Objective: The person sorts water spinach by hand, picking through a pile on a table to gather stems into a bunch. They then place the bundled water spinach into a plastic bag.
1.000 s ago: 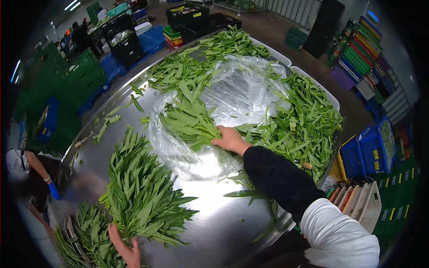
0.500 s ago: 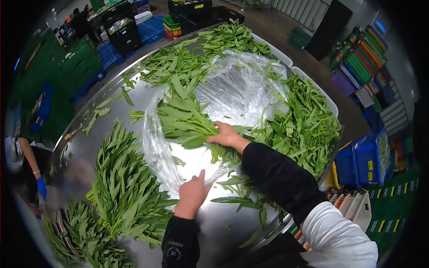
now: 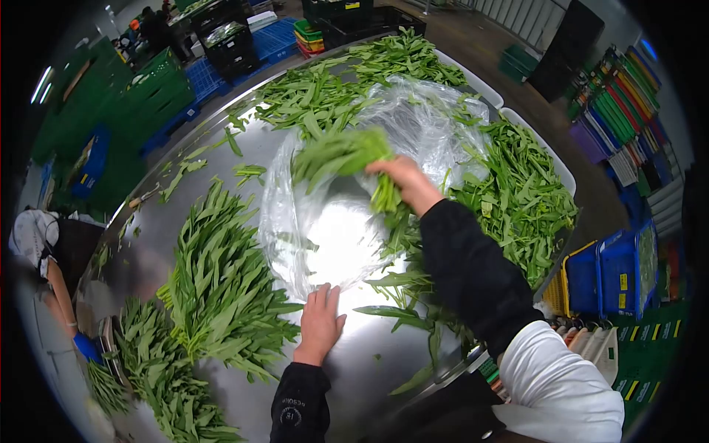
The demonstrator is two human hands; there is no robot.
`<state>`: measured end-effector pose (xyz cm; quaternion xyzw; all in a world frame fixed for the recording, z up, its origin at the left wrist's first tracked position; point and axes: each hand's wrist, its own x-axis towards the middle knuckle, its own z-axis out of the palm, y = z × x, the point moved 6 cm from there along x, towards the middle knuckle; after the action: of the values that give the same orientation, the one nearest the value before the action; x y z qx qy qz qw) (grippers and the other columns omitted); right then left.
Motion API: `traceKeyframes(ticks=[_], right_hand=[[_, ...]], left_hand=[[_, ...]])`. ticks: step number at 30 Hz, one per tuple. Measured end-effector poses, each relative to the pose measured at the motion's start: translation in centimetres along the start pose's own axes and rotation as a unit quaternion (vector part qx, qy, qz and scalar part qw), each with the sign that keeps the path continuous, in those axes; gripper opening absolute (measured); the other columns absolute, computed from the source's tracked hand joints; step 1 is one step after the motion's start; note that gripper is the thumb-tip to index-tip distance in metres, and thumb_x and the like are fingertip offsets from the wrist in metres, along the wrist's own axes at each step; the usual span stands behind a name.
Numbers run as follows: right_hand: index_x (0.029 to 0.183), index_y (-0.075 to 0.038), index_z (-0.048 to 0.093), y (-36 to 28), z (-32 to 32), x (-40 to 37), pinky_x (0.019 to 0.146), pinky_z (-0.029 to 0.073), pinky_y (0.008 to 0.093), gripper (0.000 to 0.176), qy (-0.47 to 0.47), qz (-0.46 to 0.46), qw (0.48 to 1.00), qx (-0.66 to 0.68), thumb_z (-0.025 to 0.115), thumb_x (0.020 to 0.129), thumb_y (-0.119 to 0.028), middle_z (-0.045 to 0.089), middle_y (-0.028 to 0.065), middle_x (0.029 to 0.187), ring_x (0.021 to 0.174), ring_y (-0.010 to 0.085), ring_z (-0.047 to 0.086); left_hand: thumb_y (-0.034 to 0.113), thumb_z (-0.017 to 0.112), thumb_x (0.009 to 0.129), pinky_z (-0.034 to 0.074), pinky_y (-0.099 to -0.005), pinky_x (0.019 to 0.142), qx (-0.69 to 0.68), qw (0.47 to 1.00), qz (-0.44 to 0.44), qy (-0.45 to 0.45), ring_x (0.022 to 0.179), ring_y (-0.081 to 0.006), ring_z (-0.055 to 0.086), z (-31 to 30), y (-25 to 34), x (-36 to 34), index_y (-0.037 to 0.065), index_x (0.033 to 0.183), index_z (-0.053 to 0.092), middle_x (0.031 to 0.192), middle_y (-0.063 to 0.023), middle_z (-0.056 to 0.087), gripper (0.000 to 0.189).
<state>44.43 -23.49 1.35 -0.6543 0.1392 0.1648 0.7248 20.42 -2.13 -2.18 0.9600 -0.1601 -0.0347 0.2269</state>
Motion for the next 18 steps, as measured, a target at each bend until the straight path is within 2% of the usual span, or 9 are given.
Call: traceKeyframes(ticks=[1,4,5,6,9,10,12,15,18], right_hand=[[0.099,0.004,0.061,-1.4,-0.6,-0.9,0.064,0.053,0.0353,0.043,-0.053,0.042,0.99,0.127,0.078,0.065,-0.015,0.067,0.0115,0.084,0.068,0.0234,0.065],[0.101,0.004,0.061,-5.5,-3.6,-3.3,0.062,0.052,0.0329,0.036,-0.006,-0.024,0.988,0.15,0.073,0.071,-0.012,0.067,0.0104,0.082,0.07,0.0221,0.065],[0.102,0.004,0.061,-8.0,-5.5,-4.8,0.065,0.052,0.0317,0.034,0.113,-0.151,0.979,-0.079,0.071,0.074,-0.011,0.068,0.0105,0.084,0.072,0.0216,0.066],[0.103,0.003,0.061,-10.6,-6.2,-7.1,0.067,0.052,0.0306,0.031,0.226,-0.265,0.888,-0.3,0.07,0.076,-0.01,0.069,0.0105,0.087,0.073,0.021,0.066],[0.103,0.001,0.061,-14.6,-6.8,-14.3,0.07,0.051,0.0288,0.031,0.325,-0.368,0.793,-0.359,0.07,0.076,-0.012,0.069,0.01,0.09,0.075,0.0169,0.065],[0.103,0.001,0.061,-14.9,-6.7,-15.6,0.07,0.051,0.0288,0.031,0.324,-0.371,0.794,-0.357,0.07,0.076,-0.012,0.069,0.01,0.09,0.075,0.0169,0.065],[0.099,0.002,0.063,-15.4,-7.0,-19.0,0.07,0.05,0.0292,0.032,0.258,-0.521,0.809,-0.085,0.072,0.074,-0.015,0.069,0.0101,0.09,0.077,0.0151,0.064],[0.093,0.002,0.066,-11.4,-3.5,-22.7,0.069,0.05,0.0294,0.025,0.085,-0.412,0.907,0.005,0.072,0.072,-0.011,0.069,0.0082,0.085,0.074,0.0153,0.063],[0.094,0.0,0.066,-1.7,2.1,-24.9,0.072,0.05,0.0303,0.026,-0.107,-0.334,0.935,-0.042,0.068,0.071,-0.011,0.069,0.009,0.088,0.076,0.0165,0.062]], left_hand=[[0.014,0.073,0.069,0.04,-0.041,0.095,0.004,1.0,-0.003,0.002,0.112,-0.0349,0.045,0.3,-0.1,-0.2,0.002,0.125,0.049,0.128,-0.016,0.046,0.063],[0.013,0.073,0.069,0.038,-0.0411,0.098,0.014,1.0,-0.013,0.011,0.115,-0.0353,0.043,1.0,0.0,-0.5,0.002,0.126,0.047,0.13,-0.0159,0.045,0.064],[0.013,0.073,0.069,0.037,-0.0412,0.1,0.019,1.0,-0.019,0.012,0.116,-0.0356,0.042,1.2,0.0,-0.5,0.002,0.126,0.047,0.131,-0.0161,0.045,0.065],[0.013,0.073,0.069,0.036,-0.0414,0.101,0.016,0.999,-0.027,0.003,0.118,-0.0362,0.041,1.3,0.0,-0.6,0.001,0.127,0.047,0.133,-0.0163,0.043,0.065],[0.012,0.072,0.07,0.035,-0.0418,0.102,0.012,0.999,-0.031,-0.01,0.123,-0.0376,0.038,1.7,-0.1,-0.9,0.001,0.128,0.046,0.138,-0.0177,0.039,0.064],[0.012,0.072,0.07,0.035,-0.0418,0.102,0.014,0.999,-0.032,-0.007,0.123,-0.0376,0.038,1.2,0.3,-1.1,0.001,0.128,0.046,0.138,-0.0177,0.039,0.064],[0.009,0.069,0.072,0.034,-0.043,0.104,0.027,0.999,-0.01,0.023,0.128,-0.0388,0.034,0.3,1.6,-1.3,0.001,0.127,0.046,0.141,-0.0192,0.036,0.061],[0.006,0.066,0.073,0.032,-0.0446,0.105,0.077,0.993,0.042,0.074,0.131,-0.0395,0.033,-3.1,9.1,-3.5,0.001,0.127,0.046,0.141,-0.0203,0.035,0.058],[0.005,0.064,0.074,0.038,-0.046,0.1,-0.078,0.992,0.085,0.054,0.122,-0.0397,0.044,-2.0,15.1,-8.5,0.002,0.122,0.049,0.131,-0.0195,0.046,0.051]])
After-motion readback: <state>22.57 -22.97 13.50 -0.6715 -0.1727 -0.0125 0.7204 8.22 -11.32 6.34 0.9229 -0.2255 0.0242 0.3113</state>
